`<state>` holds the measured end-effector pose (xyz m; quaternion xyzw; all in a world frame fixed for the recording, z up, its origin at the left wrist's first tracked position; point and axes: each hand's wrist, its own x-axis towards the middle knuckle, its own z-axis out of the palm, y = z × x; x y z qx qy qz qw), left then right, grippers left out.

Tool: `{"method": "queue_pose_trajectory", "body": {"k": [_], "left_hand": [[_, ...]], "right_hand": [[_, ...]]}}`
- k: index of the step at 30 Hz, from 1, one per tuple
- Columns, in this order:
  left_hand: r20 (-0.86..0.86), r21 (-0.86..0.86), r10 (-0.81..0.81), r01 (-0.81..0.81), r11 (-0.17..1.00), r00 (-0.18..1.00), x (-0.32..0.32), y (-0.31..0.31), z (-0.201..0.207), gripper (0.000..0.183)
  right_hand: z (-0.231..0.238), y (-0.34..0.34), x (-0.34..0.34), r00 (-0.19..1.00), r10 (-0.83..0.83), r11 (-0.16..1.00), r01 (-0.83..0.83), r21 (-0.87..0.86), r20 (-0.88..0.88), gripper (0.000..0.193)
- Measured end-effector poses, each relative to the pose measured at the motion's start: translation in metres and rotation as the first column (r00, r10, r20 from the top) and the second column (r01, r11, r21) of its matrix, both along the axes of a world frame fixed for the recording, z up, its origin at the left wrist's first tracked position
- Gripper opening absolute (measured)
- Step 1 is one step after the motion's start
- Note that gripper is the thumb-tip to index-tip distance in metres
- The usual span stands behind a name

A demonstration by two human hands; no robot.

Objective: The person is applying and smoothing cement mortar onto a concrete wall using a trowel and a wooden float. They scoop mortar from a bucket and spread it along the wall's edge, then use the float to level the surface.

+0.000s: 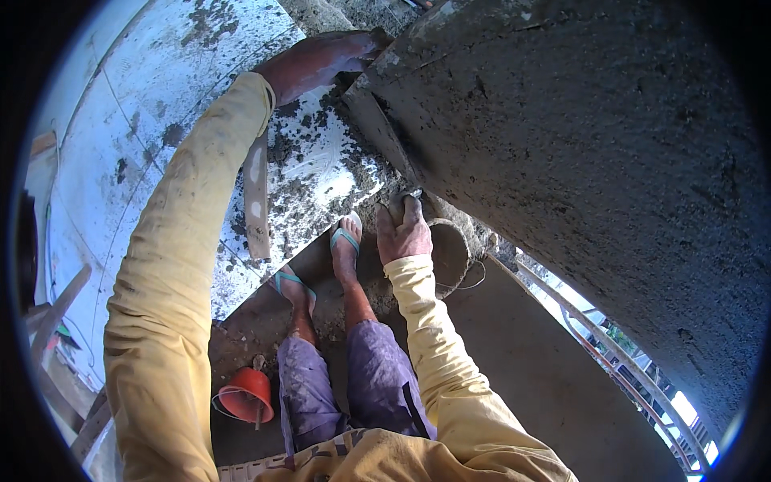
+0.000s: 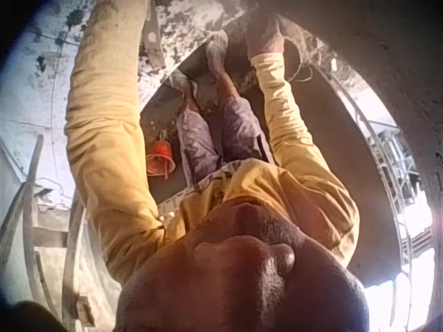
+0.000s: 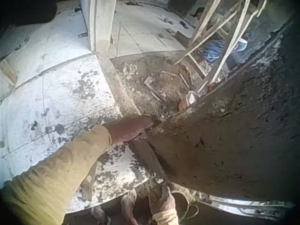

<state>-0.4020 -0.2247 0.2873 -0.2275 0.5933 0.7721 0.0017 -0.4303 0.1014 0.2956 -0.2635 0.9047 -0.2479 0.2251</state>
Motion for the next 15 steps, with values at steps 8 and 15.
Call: {"method": "queue_pose_trajectory", "body": {"k": [8, 15], "left_hand": [[-0.012, -0.004, 0.031, -0.031, 0.999, 0.999, 0.002, 0.001, -0.001, 0.071], [0.023, -0.016, 0.057, -0.057, 0.998, 0.998, -0.003, 0.006, -0.005, 0.072]], "right_hand": [[0.02, 0.008, -0.008, 0.999, -0.002, 0.998, 0.005, -0.068, 0.05, 0.038], [0.065, 0.003, -0.015, 0.937, 0.264, 0.924, -0.314, -0.218, -0.231, 0.028]]}}
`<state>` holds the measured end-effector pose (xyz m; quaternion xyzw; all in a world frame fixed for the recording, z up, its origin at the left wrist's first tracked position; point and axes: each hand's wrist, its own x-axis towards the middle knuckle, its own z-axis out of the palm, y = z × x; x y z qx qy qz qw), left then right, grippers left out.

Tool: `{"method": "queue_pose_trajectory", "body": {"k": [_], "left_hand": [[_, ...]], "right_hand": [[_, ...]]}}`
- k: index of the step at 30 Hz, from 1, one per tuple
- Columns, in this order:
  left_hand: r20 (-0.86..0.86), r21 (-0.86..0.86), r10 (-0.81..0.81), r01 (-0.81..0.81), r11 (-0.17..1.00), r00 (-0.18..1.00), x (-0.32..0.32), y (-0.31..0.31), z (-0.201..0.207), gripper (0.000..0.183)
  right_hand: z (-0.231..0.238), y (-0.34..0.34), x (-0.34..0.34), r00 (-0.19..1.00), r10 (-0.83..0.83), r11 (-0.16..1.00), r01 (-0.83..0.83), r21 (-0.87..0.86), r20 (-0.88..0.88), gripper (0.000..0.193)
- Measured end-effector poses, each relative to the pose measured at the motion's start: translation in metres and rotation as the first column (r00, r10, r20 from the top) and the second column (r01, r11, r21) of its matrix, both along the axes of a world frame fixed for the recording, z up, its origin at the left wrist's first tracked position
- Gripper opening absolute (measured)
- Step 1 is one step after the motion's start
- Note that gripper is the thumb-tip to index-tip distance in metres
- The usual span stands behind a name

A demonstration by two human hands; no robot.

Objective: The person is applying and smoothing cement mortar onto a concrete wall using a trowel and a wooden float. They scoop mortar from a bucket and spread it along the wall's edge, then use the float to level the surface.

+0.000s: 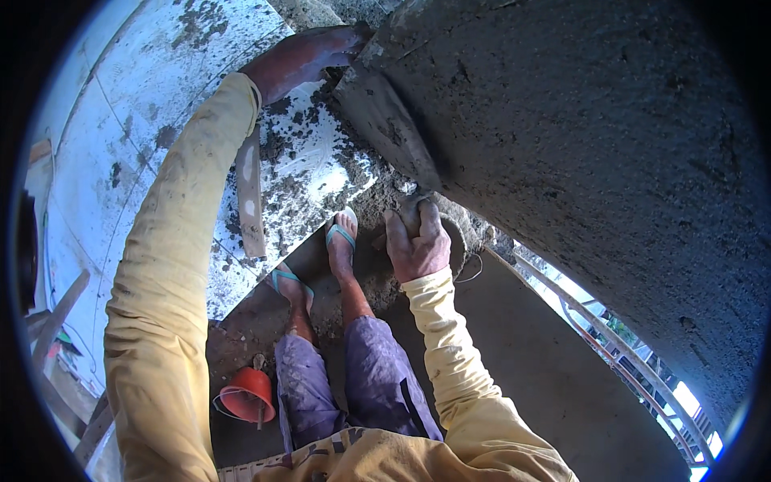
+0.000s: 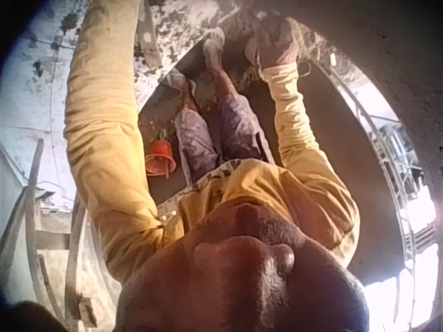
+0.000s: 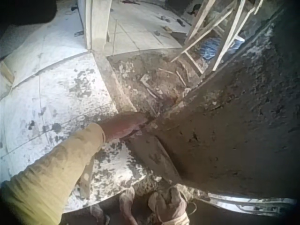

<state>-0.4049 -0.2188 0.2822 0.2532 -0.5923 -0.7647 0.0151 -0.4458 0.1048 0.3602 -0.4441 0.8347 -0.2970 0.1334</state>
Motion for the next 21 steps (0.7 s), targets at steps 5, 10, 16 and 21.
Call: {"method": "queue_pose_trajectory", "body": {"k": [5, 10, 16, 21], "left_hand": [[-0.084, 0.003, -0.002, 0.003, 1.0, 0.996, 0.006, -0.003, -0.009, 0.072], [-0.076, -0.001, 0.014, -0.014, 1.0, 0.997, 0.005, 0.003, -0.001, 0.07], [-0.078, -0.003, 0.038, -0.039, 0.999, 0.996, 0.014, 0.004, -0.013, 0.06], [-0.112, -0.049, 0.105, -0.111, 0.993, 0.988, 0.026, 0.016, -0.025, 0.053]], "right_hand": [[-0.006, 0.015, 0.002, 0.945, -0.146, 0.987, 0.159, -0.018, 0.293, 0.024], [-0.084, 0.047, -0.004, 0.978, -0.156, 0.966, 0.123, 0.226, 0.137, 0.032], [-0.073, 0.037, -0.013, 0.965, -0.24, 0.939, 0.203, 0.277, 0.108, 0.03], [-0.031, 0.036, -0.015, 0.953, -0.224, 0.965, 0.187, 0.182, 0.206, 0.028]]}}
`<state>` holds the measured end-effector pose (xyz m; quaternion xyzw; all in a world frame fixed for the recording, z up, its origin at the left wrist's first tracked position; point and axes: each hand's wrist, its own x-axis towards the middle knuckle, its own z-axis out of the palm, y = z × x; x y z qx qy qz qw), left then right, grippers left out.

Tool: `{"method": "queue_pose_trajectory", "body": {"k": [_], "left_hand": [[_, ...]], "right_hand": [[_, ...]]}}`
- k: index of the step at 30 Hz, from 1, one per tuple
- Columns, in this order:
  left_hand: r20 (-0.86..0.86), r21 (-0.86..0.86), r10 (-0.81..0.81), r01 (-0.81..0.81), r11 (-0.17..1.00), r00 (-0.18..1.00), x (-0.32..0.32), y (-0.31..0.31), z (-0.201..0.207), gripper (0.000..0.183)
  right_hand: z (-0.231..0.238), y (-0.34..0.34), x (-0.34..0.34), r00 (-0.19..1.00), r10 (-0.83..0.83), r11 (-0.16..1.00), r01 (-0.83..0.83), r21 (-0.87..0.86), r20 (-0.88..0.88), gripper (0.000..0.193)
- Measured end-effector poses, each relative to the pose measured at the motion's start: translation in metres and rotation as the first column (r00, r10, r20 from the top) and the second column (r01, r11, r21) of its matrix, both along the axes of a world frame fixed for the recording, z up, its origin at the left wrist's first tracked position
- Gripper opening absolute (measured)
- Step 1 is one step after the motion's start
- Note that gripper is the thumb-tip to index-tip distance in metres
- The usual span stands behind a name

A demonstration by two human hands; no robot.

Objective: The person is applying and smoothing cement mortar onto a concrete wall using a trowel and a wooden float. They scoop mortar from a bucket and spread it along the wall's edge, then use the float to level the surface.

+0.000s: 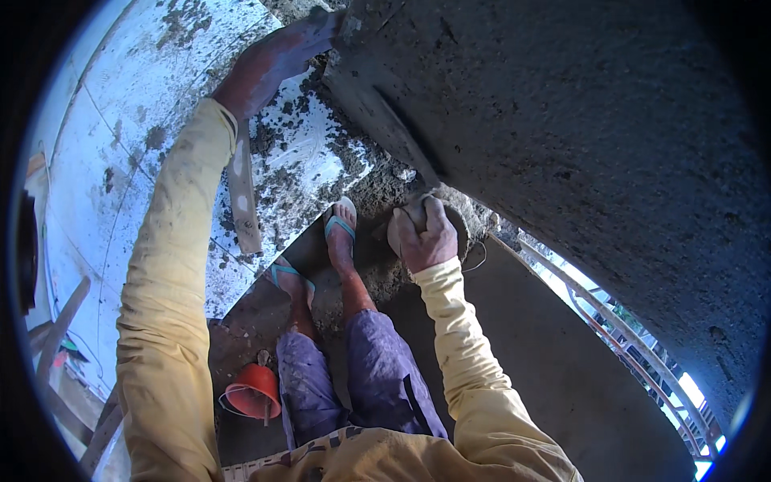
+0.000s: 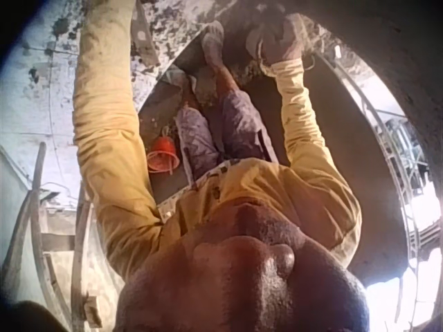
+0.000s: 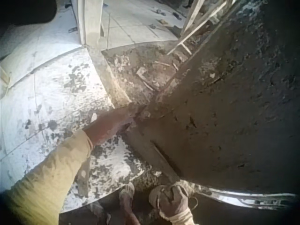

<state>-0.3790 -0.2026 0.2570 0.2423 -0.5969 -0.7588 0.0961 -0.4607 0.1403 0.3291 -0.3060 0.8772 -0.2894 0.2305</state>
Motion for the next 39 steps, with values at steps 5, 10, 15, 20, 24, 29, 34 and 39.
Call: {"method": "queue_pose_trajectory", "body": {"k": [5, 10, 15, 20, 24, 29, 34, 39], "left_hand": [[-0.07, -0.579, 0.489, -0.435, 0.69, 0.869, 0.059, 0.043, -0.036, 0.046], [0.509, -0.799, 0.741, -0.078, 0.596, 0.439, 0.162, 0.126, -0.131, 0.085], [0.624, -0.743, 0.694, -0.002, 0.669, 0.359, 0.167, 0.16, -0.154, 0.081], [0.463, -0.835, 0.78, -0.088, 0.543, 0.422, 0.19, 0.16, -0.168, 0.071], [0.191, -0.552, 0.73, -0.543, 0.632, 0.656, 0.162, 0.178, -0.155, 0.065], [0.17, 0.358, 0.707, -0.711, 0.605, 0.687, 0.052, 0.22, -0.11, 0.068], [0.079, 0.599, 0.775, -0.651, 0.466, 0.627, -0.023, 0.224, -0.12, 0.064], [-0.001, 0.448, 0.777, -0.694, 0.563, 0.629, -0.046, 0.22, -0.151, 0.067]], "right_hand": [[0.016, 0.037, 0.0, 0.984, -0.092, 0.995, 0.096, -0.02, 0.155, 0.023], [0.021, 0.059, 0.036, 0.977, -0.004, 0.98, -0.04, 0.197, 0.215, 0.025], [0.012, 0.11, 0.08, 0.958, -0.044, 0.949, -0.049, 0.311, 0.283, 0.029], [0.013, 0.153, 0.104, 0.921, -0.108, 0.869, -0.094, 0.485, 0.373, 0.033], [0.009, 0.182, 0.107, 0.906, -0.129, 0.869, -0.092, 0.487, 0.403, 0.033], [-0.003, 0.208, 0.095, 0.907, -0.125, 0.869, -0.095, 0.486, 0.402, 0.032], [0.01, 0.197, 0.069, 0.859, -0.292, 0.794, -0.028, 0.607, 0.422, 0.031], [0.009, 0.209, 0.049, 0.854, -0.354, 0.721, -0.012, 0.693, 0.383, 0.032]]}}
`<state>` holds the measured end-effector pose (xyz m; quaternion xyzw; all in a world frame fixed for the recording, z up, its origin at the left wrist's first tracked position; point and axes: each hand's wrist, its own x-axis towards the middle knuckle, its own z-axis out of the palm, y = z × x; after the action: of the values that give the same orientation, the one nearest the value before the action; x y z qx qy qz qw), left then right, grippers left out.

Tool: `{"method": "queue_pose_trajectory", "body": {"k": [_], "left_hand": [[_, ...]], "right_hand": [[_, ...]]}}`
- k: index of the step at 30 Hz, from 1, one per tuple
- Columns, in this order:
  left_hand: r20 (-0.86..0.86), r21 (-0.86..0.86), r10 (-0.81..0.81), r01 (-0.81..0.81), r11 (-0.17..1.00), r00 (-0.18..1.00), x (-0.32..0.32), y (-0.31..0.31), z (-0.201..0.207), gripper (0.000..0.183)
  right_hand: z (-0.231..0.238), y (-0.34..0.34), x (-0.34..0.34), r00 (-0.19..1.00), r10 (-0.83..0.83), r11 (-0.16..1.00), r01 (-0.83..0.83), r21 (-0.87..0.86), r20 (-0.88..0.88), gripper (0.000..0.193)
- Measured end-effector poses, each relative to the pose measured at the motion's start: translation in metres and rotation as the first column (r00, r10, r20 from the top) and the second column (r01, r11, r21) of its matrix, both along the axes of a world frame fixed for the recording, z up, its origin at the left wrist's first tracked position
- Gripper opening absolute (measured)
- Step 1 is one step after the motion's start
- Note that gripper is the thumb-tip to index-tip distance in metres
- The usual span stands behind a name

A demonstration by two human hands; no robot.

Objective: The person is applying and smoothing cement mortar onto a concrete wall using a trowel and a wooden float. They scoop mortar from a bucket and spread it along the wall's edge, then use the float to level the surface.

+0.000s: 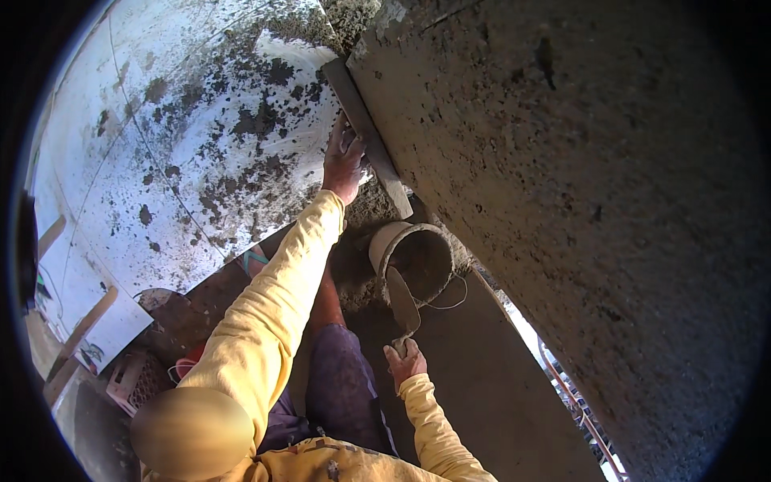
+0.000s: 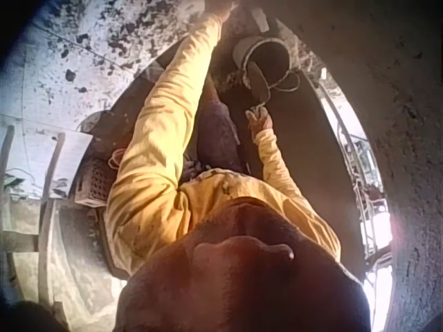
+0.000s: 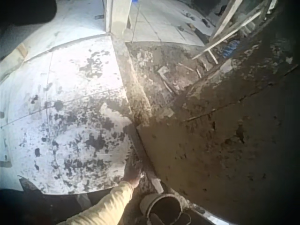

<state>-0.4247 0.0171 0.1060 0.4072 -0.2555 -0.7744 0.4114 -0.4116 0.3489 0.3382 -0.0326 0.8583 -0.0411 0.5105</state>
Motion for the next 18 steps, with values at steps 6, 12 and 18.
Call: {"method": "queue_pose_trajectory", "body": {"k": [6, 12, 18], "left_hand": [[0.031, 0.033, 0.012, -0.013, 0.999, 0.999, -0.001, 0.008, 0.018, 0.068], [-0.001, 0.0, 0.066, -0.066, 0.998, 0.998, -0.005, 0.016, 0.075, 0.072], [-0.043, -0.024, 0.064, -0.066, 0.998, 0.997, -0.003, 0.018, 0.12, 0.07]], "right_hand": [[-0.004, 0.008, -0.006, 0.998, -0.032, 0.999, 0.029, 0.045, 0.057, 0.032], [-0.003, 0.009, -0.004, 0.993, -0.015, 0.997, 0.006, 0.078, 0.114, 0.034], [-0.001, 0.02, -0.005, 0.991, 0.063, 0.994, -0.074, 0.082, 0.122, 0.037]]}}
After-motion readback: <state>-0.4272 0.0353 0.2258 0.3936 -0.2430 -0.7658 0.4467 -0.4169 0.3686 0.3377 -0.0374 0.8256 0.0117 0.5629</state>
